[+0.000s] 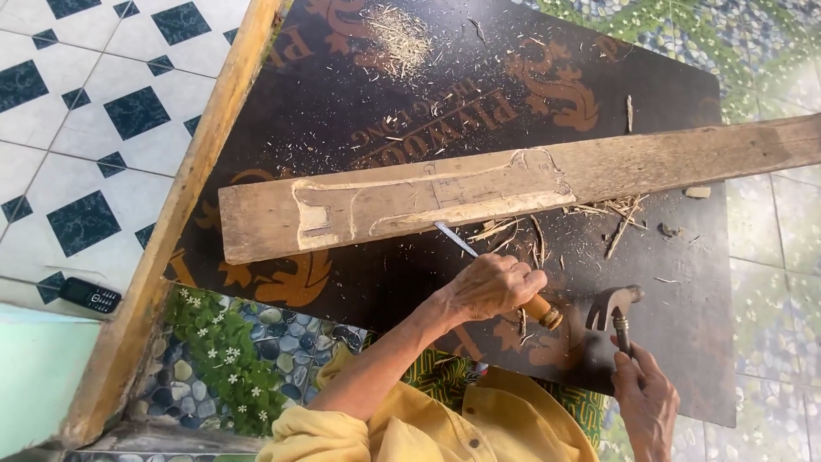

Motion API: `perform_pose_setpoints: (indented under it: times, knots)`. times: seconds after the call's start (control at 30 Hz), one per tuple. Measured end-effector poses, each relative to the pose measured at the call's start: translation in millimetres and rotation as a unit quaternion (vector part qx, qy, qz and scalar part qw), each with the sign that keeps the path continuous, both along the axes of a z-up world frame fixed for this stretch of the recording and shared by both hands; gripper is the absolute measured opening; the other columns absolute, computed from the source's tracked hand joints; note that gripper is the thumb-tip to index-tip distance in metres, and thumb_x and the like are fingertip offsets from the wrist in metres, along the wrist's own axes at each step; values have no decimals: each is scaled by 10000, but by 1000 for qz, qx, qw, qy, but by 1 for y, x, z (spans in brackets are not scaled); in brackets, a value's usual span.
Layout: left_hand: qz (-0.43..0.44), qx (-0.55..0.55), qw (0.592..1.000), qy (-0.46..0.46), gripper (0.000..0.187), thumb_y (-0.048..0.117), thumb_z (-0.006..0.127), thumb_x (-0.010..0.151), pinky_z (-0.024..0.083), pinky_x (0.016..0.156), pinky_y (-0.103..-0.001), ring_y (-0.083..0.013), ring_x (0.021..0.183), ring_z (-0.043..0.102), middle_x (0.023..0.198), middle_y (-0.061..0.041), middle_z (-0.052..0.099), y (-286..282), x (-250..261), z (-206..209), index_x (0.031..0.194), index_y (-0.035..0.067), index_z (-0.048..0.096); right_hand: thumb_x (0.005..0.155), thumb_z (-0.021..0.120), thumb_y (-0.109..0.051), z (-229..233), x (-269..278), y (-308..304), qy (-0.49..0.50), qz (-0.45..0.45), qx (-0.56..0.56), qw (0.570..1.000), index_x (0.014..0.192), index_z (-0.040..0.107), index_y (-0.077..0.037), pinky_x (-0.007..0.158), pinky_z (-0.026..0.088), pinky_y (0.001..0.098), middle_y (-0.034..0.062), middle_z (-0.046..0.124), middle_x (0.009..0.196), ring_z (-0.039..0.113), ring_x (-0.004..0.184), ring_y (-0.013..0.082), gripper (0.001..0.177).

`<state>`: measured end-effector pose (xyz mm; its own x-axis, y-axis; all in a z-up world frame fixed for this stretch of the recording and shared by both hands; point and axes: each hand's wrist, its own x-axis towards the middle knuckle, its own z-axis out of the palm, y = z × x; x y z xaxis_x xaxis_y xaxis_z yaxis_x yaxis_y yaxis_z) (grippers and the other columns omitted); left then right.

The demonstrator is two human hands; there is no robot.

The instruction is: Carving a shape into a wooden plank using a hammer and chisel

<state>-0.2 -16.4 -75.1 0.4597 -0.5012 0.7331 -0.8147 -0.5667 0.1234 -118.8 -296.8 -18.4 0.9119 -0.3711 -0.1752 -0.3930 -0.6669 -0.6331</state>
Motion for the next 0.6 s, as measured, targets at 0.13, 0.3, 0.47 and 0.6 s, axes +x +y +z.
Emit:
perform_pose_setpoints:
  times: [0.13,0.3,0.47,0.6]
  knots:
    - [-15,-13,1000,10,196,143,639,1059,390,416,-242,-98,456,443,567,29,488,9,-4,8,878,110,572,1025,557,-367,-1,10,-8,88,21,-74,993,1375,705,-221,742,521,375,110,790,805,698,787,221,407]
    - [-17,-99,995,6,183,175,687,1033,495,479,-274,-122,499,514,613,16,519,25,-11,27,898,123,576,988,536,-472,9,19,1,150,58,-110,981,1390,665,-317,784,516,381,91,862,908,742,806,230,449]
    - [-19,-95,995,6,203,238,649,1064,447,446,-263,-102,493,475,625,31,492,28,-7,26,910,130,573,998,524,-463,11,20,3,161,56,-111,979,1422,639,-315,794,533,383,95,857,917,758,749,246,463]
    - [-23,-116,993,6,226,141,666,1023,375,437,-287,-114,507,443,624,30,437,38,-8,51,847,128,525,995,521,-479,9,18,1,156,64,-119,978,1400,647,-345,798,474,373,58,810,757,680,715,229,444]
